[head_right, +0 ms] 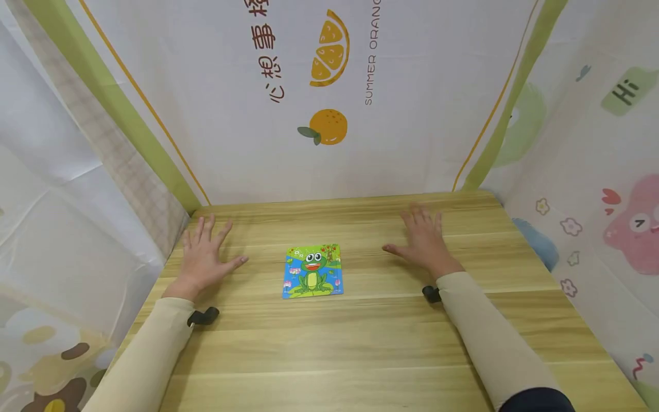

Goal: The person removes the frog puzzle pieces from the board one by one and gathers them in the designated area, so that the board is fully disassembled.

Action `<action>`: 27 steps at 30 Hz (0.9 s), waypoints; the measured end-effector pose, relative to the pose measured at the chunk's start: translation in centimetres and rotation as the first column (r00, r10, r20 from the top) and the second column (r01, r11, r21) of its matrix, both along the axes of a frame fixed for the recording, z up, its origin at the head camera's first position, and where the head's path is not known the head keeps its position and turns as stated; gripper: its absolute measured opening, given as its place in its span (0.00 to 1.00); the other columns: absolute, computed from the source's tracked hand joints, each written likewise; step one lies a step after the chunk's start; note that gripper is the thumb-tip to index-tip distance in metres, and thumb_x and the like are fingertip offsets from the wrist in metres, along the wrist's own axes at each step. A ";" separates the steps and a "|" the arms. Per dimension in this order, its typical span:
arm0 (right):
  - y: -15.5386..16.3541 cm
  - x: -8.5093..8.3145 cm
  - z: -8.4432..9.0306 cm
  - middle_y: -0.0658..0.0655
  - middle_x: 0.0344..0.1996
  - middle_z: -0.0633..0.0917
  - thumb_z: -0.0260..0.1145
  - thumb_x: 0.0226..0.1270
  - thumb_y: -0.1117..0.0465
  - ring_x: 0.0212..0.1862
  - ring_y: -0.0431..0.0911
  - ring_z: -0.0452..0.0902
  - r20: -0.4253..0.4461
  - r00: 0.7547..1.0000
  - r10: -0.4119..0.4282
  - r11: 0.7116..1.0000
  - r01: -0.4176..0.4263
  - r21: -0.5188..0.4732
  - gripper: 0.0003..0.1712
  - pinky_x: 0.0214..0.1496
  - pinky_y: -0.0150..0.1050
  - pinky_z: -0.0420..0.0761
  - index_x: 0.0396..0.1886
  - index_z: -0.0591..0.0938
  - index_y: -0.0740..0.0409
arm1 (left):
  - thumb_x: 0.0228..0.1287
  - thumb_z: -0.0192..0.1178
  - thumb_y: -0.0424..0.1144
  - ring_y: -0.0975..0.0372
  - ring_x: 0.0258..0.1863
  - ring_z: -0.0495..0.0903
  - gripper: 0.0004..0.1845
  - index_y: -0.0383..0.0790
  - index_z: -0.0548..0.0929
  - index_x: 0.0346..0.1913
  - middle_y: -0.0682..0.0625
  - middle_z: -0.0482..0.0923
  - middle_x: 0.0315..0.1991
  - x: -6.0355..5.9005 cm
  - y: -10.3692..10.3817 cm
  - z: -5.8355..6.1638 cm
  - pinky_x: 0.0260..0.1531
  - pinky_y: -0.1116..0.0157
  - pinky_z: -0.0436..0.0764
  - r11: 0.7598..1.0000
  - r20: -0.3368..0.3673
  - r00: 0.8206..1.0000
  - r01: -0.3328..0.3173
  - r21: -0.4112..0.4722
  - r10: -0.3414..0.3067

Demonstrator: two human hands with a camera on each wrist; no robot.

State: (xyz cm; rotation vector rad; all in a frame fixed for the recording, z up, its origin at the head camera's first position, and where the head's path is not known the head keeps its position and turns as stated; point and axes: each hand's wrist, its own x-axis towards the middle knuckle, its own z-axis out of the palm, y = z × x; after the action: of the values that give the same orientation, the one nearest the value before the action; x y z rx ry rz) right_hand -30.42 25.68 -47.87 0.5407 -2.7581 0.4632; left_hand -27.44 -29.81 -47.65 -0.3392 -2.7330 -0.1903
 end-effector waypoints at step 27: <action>-8.5 -0.9 0.3 0.58 0.69 0.67 0.68 0.55 0.34 0.70 0.58 0.57 0.230 0.966 0.115 0.980 -0.073 -0.185 0.49 0.70 0.59 0.54 0.70 0.66 0.54 | 0.56 0.59 0.70 0.42 0.68 0.57 0.47 0.47 0.63 0.73 0.42 0.54 0.73 1.0 3.9 -0.7 0.62 0.38 0.60 0.967 0.105 0.992 0.040 0.250 -0.068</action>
State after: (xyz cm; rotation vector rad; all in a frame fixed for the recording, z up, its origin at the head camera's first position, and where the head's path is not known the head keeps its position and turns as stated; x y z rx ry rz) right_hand -31.32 17.22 -47.57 0.6098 -2.8868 0.8374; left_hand -26.40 -25.95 -48.39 -0.3417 -2.7688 -0.5766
